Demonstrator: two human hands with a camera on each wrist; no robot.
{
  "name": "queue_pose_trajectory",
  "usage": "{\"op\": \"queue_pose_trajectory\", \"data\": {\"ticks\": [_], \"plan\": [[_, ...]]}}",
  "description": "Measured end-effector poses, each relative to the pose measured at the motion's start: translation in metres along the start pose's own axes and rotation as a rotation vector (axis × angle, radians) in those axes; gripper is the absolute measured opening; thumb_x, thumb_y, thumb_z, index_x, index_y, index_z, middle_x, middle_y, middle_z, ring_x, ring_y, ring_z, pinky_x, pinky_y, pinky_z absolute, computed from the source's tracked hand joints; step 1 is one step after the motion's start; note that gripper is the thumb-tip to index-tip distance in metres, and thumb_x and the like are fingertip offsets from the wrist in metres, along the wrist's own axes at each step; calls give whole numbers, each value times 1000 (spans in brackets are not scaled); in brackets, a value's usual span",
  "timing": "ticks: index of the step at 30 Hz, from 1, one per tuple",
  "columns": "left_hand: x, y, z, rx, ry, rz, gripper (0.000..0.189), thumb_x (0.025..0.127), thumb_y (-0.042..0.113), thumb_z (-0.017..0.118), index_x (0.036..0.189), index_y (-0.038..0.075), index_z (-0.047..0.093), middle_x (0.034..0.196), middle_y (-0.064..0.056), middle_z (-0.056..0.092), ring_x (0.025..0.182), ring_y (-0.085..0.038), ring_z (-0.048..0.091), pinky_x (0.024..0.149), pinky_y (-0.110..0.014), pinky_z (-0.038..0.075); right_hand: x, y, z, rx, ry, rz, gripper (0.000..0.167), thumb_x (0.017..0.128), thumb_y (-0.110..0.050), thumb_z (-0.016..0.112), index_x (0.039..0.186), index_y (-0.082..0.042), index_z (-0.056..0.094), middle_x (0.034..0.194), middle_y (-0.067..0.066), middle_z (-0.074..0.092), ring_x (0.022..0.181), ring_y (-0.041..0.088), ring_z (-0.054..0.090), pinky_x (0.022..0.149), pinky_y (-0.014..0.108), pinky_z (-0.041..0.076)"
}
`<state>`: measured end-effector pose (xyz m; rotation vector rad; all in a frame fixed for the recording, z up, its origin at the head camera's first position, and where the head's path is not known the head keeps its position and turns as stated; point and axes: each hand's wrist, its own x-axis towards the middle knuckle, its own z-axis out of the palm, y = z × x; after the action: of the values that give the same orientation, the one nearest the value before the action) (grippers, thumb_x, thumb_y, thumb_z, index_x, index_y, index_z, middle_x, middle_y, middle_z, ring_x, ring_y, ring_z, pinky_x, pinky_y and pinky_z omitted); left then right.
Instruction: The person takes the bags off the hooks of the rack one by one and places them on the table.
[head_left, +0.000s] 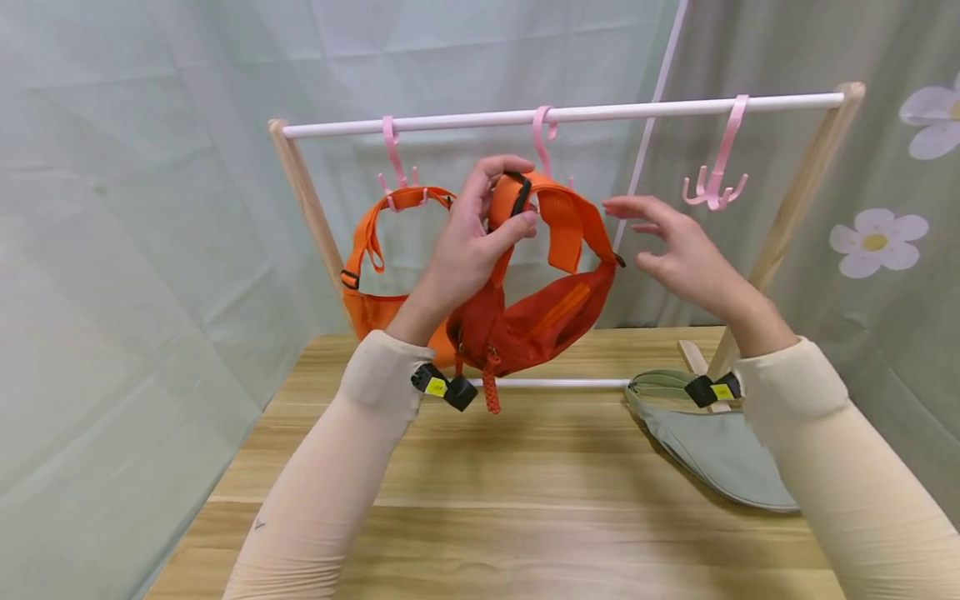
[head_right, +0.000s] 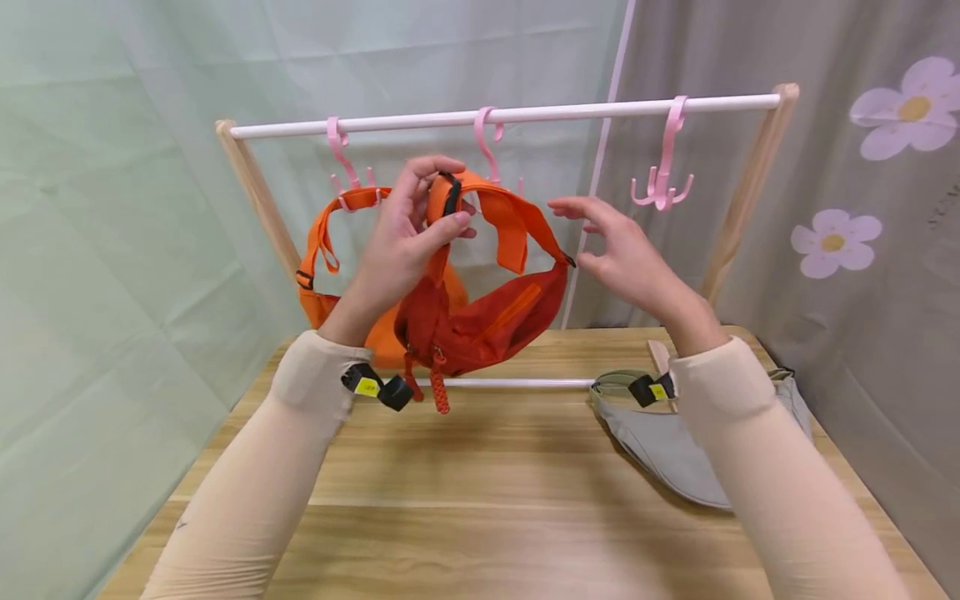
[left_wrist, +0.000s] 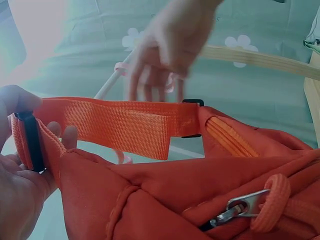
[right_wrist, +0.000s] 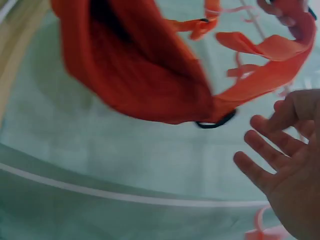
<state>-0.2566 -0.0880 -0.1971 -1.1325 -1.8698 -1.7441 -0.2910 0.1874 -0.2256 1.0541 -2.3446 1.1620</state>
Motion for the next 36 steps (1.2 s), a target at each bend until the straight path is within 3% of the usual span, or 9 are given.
{"op": "queue_pose_trajectory", "data": {"ticks": [4, 8, 10, 12, 15, 18, 24, 31, 36], "plan": [[-1, -2, 0, 2, -11, 10, 42, 100, -6, 60, 139, -3, 46, 119, -16, 53, 98, -30, 60, 87, -38, 58, -11, 19, 19, 2, -84, 31, 79, 87, 18, 70, 157, -2, 37, 151, 21, 49, 141, 40, 44, 116, 63, 33], [-4, -5, -1, 30, -18, -1, 42, 100, -5, 60, 140, -3, 46, 124, -18, 52, 100, -29, 61, 88, -38, 58, -17, 32, 35, 1, -63, 77, 75, 88, 6, 78, 153, -5, 41, 140, 19, 57, 128, 41, 56, 111, 61, 41], [-7, -8, -2, 41, -22, -12, 42, 101, -4, 59, 141, -3, 46, 125, -18, 52, 100, -29, 61, 88, -38, 58, -19, 36, 39, -6, -23, 77, 62, 90, 5, 77, 145, -3, 50, 131, 19, 63, 117, 38, 63, 105, 56, 49], [-11, -11, -6, 40, -26, -22, 42, 101, -4, 59, 140, -3, 47, 123, -17, 51, 98, -30, 61, 88, -38, 58, -20, 37, 38, -19, 17, 63, 46, 91, 7, 75, 134, 0, 59, 121, 18, 67, 108, 35, 66, 96, 44, 57], [-18, -15, -15, 51, -37, -59, 41, 101, -4, 58, 140, -3, 47, 121, -15, 52, 98, -30, 61, 89, -36, 57, -21, 35, 32, -71, 72, 29, 30, 92, 7, 73, 121, 2, 66, 112, 18, 71, 98, 30, 67, 84, 23, 58], [-30, -17, -29, 81, -63, -125, 42, 100, -4, 57, 141, 0, 46, 122, -16, 54, 102, -29, 61, 90, -34, 56, -20, 28, 22, -121, 123, 13, 25, 93, 6, 74, 117, 2, 69, 106, 17, 73, 93, 29, 68, 77, 12, 51], [-52, -27, -49, 187, -173, -238, 44, 101, 0, 59, 143, 5, 47, 129, -18, 57, 110, -28, 62, 93, -33, 53, -18, 6, -1, -216, 153, 11, 25, 93, 6, 73, 117, 0, 71, 104, 16, 74, 91, 31, 71, 73, 8, 46], [-71, -49, -51, 164, -233, -274, 49, 101, 0, 63, 146, 9, 47, 133, -16, 58, 113, -37, 59, 91, -34, 52, -10, -23, -17, -310, 148, 2, 27, 92, 3, 75, 119, -3, 73, 106, 14, 75, 95, 27, 69, 77, 9, 43], [-89, -67, -45, 202, -230, -285, 62, 101, 6, 68, 155, 16, 41, 136, -16, 52, 116, -34, 59, 95, -43, 53, -4, -41, -25, -356, 151, 1, 27, 93, 0, 76, 120, -5, 74, 106, 15, 75, 93, 29, 67, 80, 21, 42]]}}
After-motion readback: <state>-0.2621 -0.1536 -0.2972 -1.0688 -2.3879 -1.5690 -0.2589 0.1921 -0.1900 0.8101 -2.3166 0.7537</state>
